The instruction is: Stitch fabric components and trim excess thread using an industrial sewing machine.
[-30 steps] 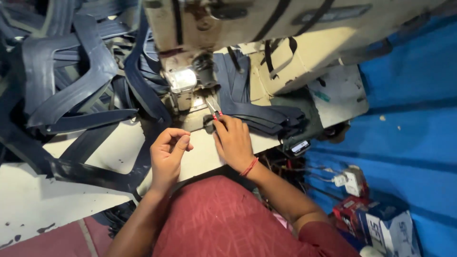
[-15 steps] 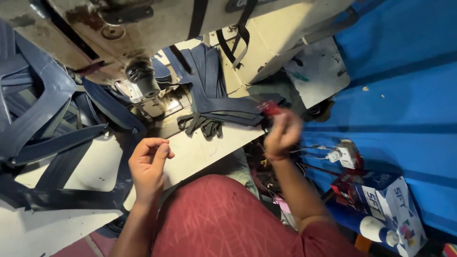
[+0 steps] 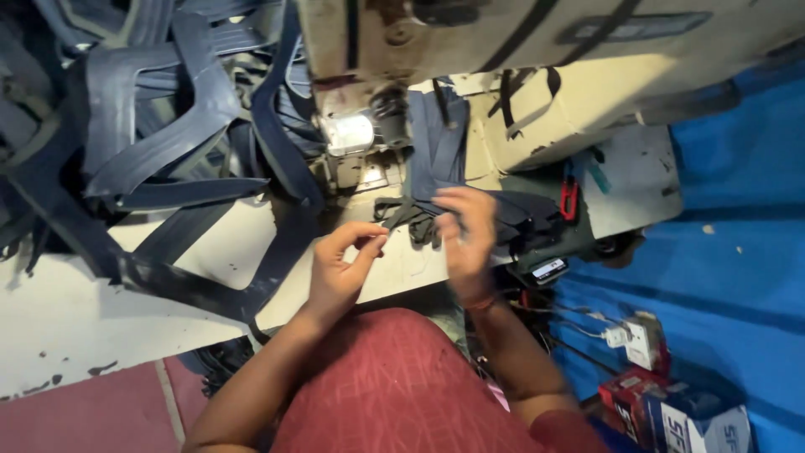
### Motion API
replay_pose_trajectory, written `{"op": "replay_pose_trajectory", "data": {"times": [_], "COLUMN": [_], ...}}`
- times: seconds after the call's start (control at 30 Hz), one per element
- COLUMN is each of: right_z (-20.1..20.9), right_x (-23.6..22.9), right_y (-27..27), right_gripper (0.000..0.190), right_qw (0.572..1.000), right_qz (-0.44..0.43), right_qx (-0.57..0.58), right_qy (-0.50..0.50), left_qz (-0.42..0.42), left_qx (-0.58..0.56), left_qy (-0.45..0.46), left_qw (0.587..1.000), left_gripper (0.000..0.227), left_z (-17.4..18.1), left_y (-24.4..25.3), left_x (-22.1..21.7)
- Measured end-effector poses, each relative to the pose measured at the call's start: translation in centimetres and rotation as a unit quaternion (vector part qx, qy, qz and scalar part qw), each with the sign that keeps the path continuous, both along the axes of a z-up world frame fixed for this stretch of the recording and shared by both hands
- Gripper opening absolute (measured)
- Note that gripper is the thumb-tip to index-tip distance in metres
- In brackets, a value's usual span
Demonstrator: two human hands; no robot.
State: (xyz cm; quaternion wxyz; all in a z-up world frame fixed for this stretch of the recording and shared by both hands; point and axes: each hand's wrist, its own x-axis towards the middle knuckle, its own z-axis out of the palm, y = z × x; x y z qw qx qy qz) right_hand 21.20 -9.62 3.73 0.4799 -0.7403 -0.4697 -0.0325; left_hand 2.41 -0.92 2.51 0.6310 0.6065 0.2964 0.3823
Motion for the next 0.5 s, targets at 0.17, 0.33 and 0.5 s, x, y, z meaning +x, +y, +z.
{"op": "replay_pose_trajectory", "data": {"times": [0.17, 0.33, 0.5], "right_z": [2.3, -0.6, -0.4], "right_x": [-4.3, -3.2, -2.3], "right_y": [4.9, 5.2, 5.4], "right_gripper": [0.03, 0.021, 0.018], "right_qw": [0.821, 0.746, 0.731], "right_qz": [0.347, 0.344, 0.335], "right_qx": [-0.029, -0.033, -0.014], "right_qy": [0.452, 0.57, 0.594], "left_qz": [0.001, 0.077, 0.152], "left_qx": [0.098, 0.263, 0.386], "left_qy": [0.088, 0.241, 0.49], "left_qw": [0.991, 0.931, 0.767], "left_gripper": [0.008, 0.022, 0.048], "left_z": [0.8, 1.3, -3.1], "left_y": [0.3, 1.0, 2.5], "left_x": [-1.0, -6.0, -10.6]}}
